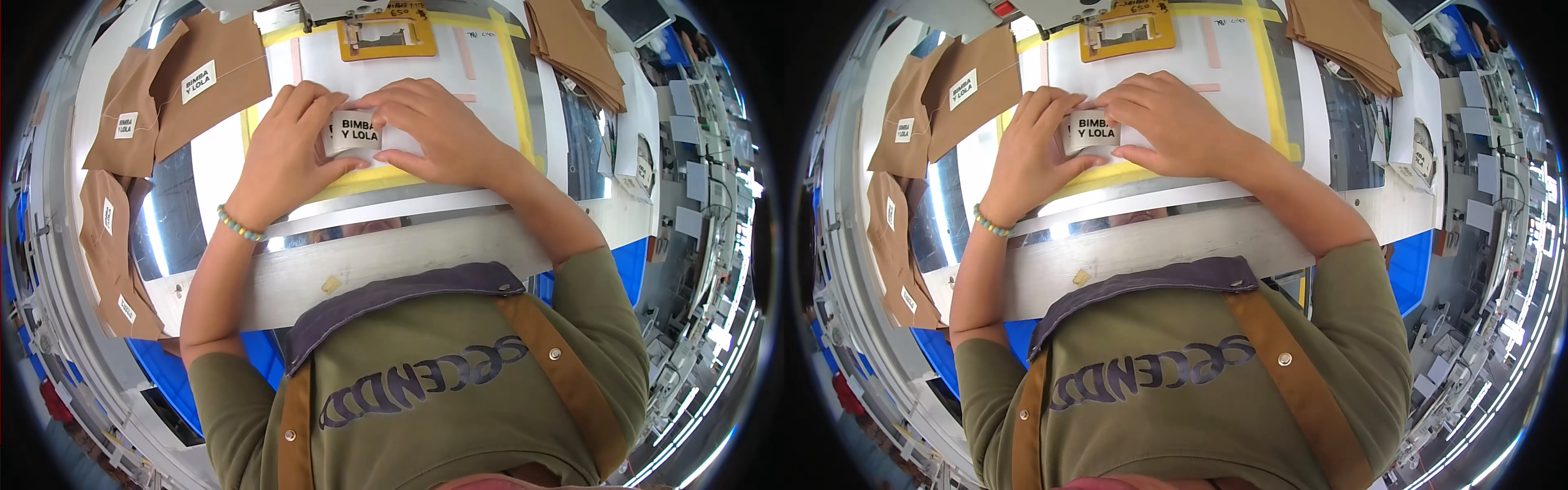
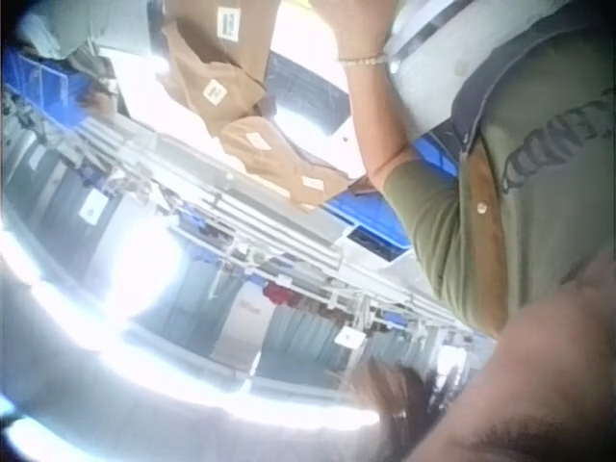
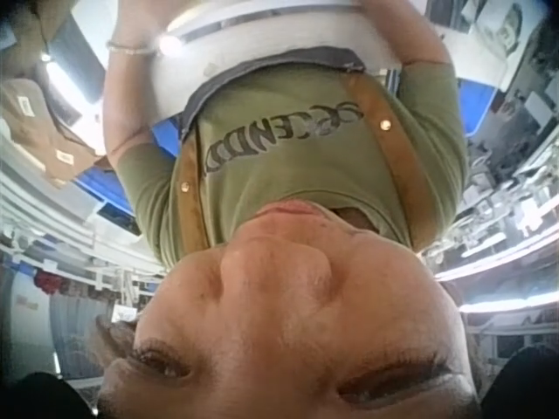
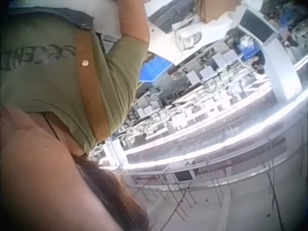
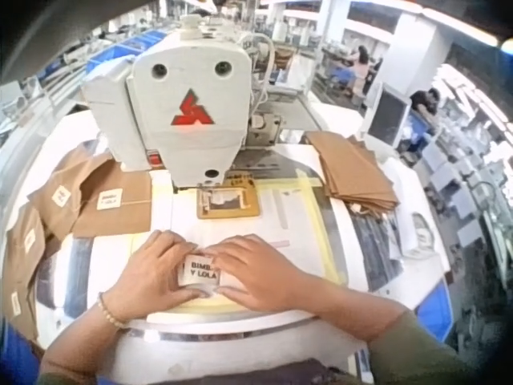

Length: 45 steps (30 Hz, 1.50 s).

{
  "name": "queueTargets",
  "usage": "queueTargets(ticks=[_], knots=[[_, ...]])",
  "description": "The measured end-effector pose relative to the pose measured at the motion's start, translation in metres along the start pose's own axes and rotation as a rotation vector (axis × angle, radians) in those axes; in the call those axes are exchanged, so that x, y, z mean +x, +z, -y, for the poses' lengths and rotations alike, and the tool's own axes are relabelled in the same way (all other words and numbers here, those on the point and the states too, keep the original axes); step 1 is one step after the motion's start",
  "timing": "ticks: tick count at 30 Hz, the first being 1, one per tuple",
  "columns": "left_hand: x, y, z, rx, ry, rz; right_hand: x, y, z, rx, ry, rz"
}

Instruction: Sewing brand labels onto rectangular brown leather components using an industrial sewing machine.

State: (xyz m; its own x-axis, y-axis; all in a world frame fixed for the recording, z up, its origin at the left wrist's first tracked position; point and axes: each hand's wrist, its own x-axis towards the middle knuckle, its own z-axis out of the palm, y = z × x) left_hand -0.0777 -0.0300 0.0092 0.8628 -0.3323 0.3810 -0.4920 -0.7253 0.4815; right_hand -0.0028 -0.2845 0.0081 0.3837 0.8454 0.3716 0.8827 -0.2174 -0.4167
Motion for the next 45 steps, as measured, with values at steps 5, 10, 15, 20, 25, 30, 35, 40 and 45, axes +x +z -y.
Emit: queueTargets(ticks=[5,10,15,20,25,30,35,40,45], knots=[[-0.003,-0.012,-0.007,-0.034,-0.09,0.061,-0.001,0.002,0.001,0.055,0.024,0.028],[-0.003,-0.001,-0.016,-0.294,-0.169,0.1,-0.001,0.006,0.006,0.007,0.004,0.002],[-0.005,0.006,-0.021,-0.277,-0.191,0.07,-0.002,0.002,0.008,-0.105,-0.087,-0.059],[-0.003,0.003,-0.023,-0.256,-0.167,0.104,-0.001,-0.002,0.016,-0.092,-0.05,0.03],[-0.003,0.003,-0.025,-0.213,-0.157,0.137,-0.009,-0.056,0.0,-0.194,0.059,-0.124],[-0.006,0.011,-0.018,-0.045,0.074,0.12,-0.059,-0.134,-0.058,-0.566,0.43,-0.216],[-0.007,0.016,-0.013,-0.062,0.176,0.145,-0.104,-0.141,-0.109,-0.593,0.617,-0.214],[-0.01,0.016,-0.011,-0.039,0.191,0.188,-0.126,-0.129,-0.132,-0.617,0.581,-0.346],[-0.013,0.017,-0.009,-0.014,0.194,0.204,-0.136,-0.128,-0.146,-0.538,0.547,-0.41]])
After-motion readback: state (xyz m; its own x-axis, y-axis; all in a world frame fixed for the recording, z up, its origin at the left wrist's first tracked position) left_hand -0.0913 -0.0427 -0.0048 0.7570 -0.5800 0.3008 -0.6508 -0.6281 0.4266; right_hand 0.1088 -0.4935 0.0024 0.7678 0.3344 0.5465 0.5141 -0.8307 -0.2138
